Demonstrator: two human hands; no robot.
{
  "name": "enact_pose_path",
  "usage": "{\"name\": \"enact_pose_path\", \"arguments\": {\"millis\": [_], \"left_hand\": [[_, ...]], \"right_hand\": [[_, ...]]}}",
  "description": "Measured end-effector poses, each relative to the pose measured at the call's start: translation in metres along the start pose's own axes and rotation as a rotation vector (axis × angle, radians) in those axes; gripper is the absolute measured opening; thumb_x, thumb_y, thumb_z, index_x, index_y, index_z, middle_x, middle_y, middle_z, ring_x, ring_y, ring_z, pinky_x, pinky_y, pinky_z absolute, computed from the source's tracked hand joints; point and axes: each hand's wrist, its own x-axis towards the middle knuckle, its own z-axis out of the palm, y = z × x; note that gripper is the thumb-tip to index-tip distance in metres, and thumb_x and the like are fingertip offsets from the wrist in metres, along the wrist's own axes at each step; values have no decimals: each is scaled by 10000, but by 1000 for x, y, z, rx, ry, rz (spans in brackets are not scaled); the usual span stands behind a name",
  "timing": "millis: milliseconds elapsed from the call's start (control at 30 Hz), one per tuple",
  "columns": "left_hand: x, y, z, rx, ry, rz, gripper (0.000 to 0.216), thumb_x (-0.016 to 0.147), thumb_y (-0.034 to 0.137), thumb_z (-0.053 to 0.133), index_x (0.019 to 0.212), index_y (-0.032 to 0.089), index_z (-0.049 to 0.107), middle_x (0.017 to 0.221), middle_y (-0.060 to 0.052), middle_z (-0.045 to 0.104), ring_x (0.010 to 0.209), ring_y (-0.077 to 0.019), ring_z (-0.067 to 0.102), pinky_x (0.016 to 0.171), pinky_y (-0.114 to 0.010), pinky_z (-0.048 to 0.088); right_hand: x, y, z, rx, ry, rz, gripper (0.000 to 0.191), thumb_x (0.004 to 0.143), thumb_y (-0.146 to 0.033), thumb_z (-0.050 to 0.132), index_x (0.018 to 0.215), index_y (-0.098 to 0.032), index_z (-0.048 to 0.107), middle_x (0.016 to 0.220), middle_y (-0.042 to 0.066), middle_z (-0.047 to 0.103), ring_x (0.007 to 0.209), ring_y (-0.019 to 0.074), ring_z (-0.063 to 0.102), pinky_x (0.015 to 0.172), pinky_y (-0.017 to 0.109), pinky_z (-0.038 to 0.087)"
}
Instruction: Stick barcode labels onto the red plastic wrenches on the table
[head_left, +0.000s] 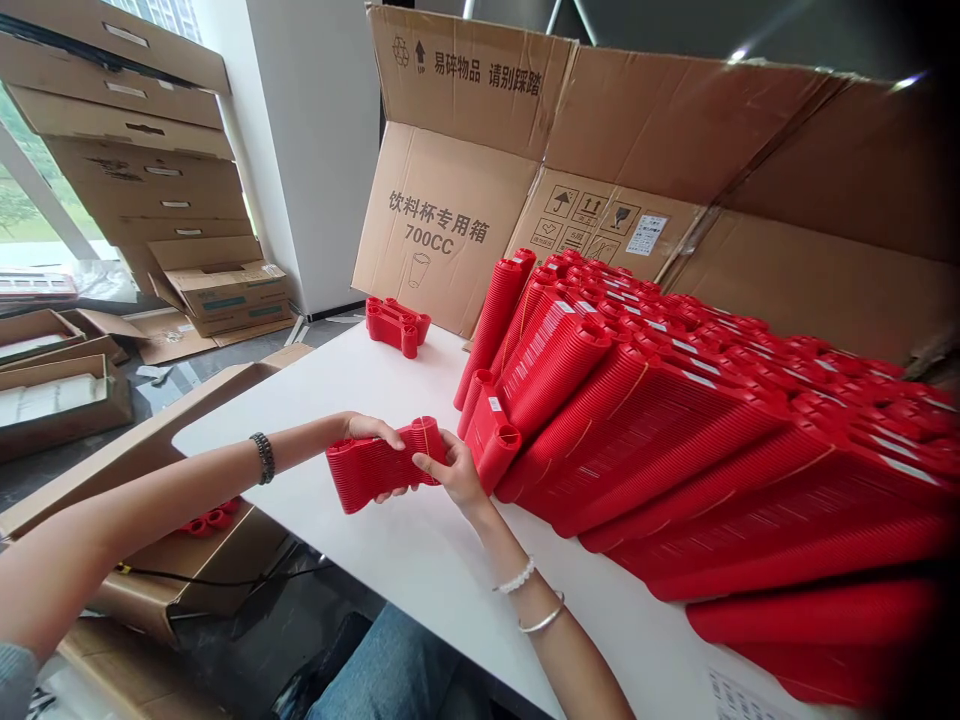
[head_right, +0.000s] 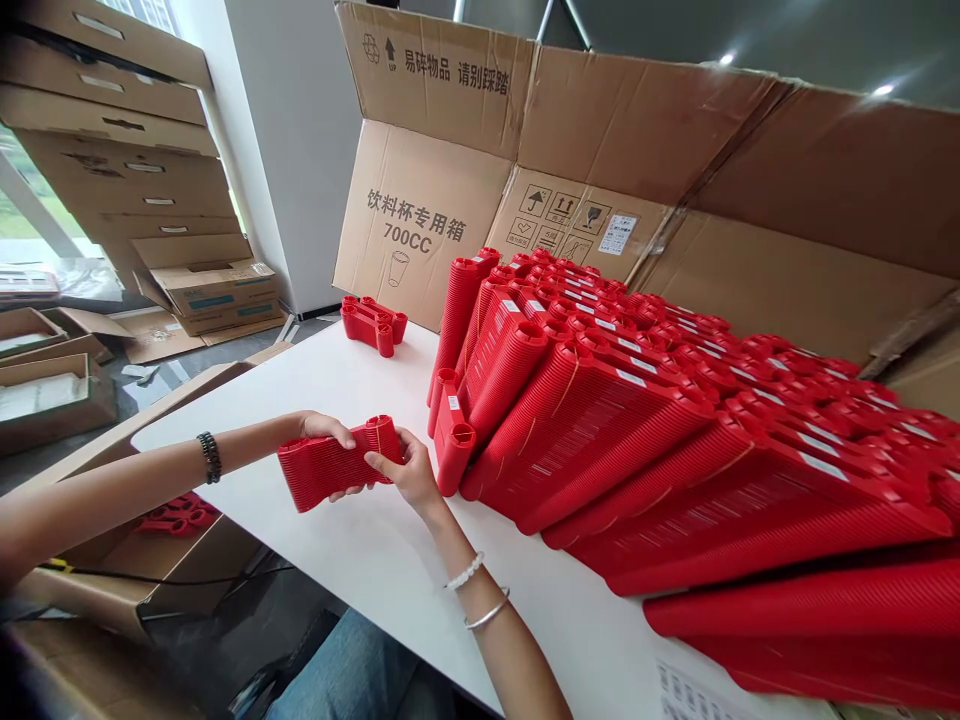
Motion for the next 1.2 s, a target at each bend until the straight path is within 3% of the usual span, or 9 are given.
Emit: {"name": "enact_pose_path", "arguments": {"millis": [267, 433, 500, 667, 800, 900, 1033, 1133, 1200], "left_hand": [[-1, -8, 15, -186, -91, 95, 1087, 648, 886, 51, 1088, 106, 667, 898, -178, 698, 938, -338, 661, 840, -479, 552], [-4, -4, 27, -362, -283, 17, 1095, 552, 954, 98, 1100, 166, 625, 822, -130, 674, 764, -301, 659, 707, -453, 569], [-5, 0, 34, -447, -315, 13, 1053, 496, 974, 230, 1078, 188, 620, 804, -106, 658, 698, -274, 639, 657, -428, 564], [0, 16, 50, -548, -329, 85, 982, 391, 948, 429, 968, 181, 636, 697, -80, 624, 619, -243, 606, 579, -386, 541], [6, 24, 56, -648, -266, 117, 987, 405, 985, 322, 882, 176, 625, 596, -60, 589, 518, -220, 574, 481, -352, 510], [11, 20, 52, -708, -306, 229, 984, 547, 972, 217, 931, 156, 611, 597, -57, 591, 499, -205, 572, 478, -334, 521], [20, 7, 46, -660, -544, 440, 987, 654, 924, 312, 1099, 91, 597, 734, -91, 648, 613, -221, 640, 549, -332, 560], [24, 1, 48, -649, -581, 382, 1000, 642, 918, 409, 1161, 86, 607, 827, -106, 667, 677, -238, 658, 585, -344, 569], [23, 0, 52, -654, -568, 315, 1035, 616, 942, 399, 1164, 92, 619, 837, -111, 670, 684, -252, 660, 591, -367, 572]], "right_hand": [[-27, -23, 1, -19, 256, -127, 400, 907, -533, 525, 1141, -210, 498, 1211, 125, 586, 1117, 224, 601, 988, 411, 498], [-44, -41, -16, -269, -78, -214, 1040, 634, -540, 856, 1460, -275, 282, 1542, 130, 309, 1431, 301, 304, 1160, 518, 301], [-45, -42, -22, -257, -165, -187, 1099, 604, -551, 872, 1476, -292, 256, 1547, 130, 312, 1429, 301, 317, 1151, 526, 309], [-47, -38, -24, -118, -100, -135, 782, 660, -498, 856, 1308, -258, 489, 1260, 91, 615, 1175, 245, 590, 1062, 452, 432], [-48, -40, -13, -101, 23, -173, 561, 704, -429, 838, 1163, -228, 585, 1130, 61, 675, 1066, 221, 638, 993, 389, 488], [-47, -43, -8, -119, 76, -150, 530, 727, -427, 817, 1152, -221, 576, 1115, 63, 675, 1068, 220, 634, 989, 391, 489], [-45, -40, -11, -204, 12, -46, 850, 573, -447, 905, 1273, -228, 475, 1212, 97, 620, 1089, 253, 617, 1000, 461, 475], [-49, -41, -17, -299, -123, -36, 1204, 470, -430, 952, 1451, -269, 274, 1455, 154, 431, 1262, 304, 520, 1065, 513, 431], [-54, -47, -21, -359, -166, -102, 1276, 513, -426, 944, 1510, -290, 159, 1548, 162, 302, 1377, 318, 407, 1119, 523, 383]]}}
